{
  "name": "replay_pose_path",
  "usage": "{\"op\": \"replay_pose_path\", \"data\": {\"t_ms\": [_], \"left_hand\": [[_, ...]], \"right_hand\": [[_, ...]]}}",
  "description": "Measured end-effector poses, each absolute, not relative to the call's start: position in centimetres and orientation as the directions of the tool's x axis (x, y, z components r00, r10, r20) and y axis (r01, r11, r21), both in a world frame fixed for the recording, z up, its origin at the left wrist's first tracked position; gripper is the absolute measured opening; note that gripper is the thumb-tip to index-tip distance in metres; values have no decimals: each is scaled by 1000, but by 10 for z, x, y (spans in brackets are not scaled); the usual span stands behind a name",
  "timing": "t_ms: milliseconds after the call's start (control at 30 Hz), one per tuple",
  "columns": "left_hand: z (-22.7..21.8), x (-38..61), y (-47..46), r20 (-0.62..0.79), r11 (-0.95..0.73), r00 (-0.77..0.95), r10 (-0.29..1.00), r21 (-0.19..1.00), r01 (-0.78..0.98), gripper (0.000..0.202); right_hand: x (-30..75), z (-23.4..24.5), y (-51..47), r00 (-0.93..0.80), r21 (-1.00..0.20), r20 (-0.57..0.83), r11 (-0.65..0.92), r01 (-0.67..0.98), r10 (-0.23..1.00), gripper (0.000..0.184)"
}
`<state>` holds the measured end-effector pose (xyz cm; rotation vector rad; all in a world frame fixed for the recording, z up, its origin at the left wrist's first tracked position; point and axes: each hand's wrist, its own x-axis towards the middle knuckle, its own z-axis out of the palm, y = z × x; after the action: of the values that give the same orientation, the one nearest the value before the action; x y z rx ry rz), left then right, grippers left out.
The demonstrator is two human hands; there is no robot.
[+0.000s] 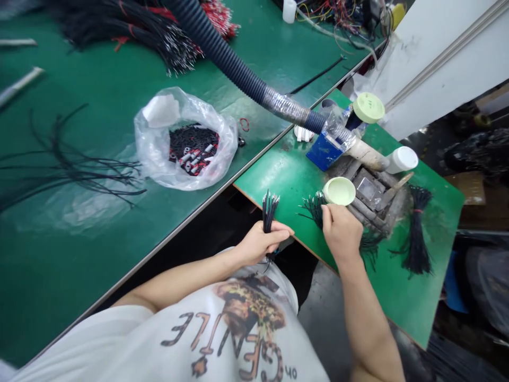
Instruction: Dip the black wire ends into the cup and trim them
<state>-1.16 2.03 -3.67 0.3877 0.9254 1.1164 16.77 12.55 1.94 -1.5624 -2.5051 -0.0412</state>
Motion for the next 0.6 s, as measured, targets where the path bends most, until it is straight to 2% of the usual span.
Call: {"op": "replay_pose_path", "data": {"t_ms": [67,133,200,233,300,367,467,600], "left_hand": [[-34,-15,14,-432,441,163,887,686,-579,36],[-29,-18,10,-421,451,191,886,693,-562,38],[-24,-21,7,-414,462,217,884,706,-536,41],[-22,-22,5,-408,465,228,884,715,-522,41],[-19,-23,4,-390,459,242,888,740,-491,40],[-18,-21,2,-371,447,251,894,774,-449,35],[-21,-18,-1,-363,446,277,890,820,-358,43],[-26,-16,-4,-349,436,287,892,831,-346,44]], "right_hand": [[163,16,122,-447,-58,170,462,885,878,35],[160,21,113,-462,-44,230,484,874,856,33],[156,30,100,-453,-133,314,511,849,834,28],[152,35,92,-452,-235,322,532,813,832,24],[142,42,78,-499,-495,216,535,685,839,17],[130,43,69,-583,-697,29,435,570,812,14],[115,36,64,-592,-807,-145,251,535,793,20],[115,23,62,-534,-894,-195,75,442,823,25]]}}
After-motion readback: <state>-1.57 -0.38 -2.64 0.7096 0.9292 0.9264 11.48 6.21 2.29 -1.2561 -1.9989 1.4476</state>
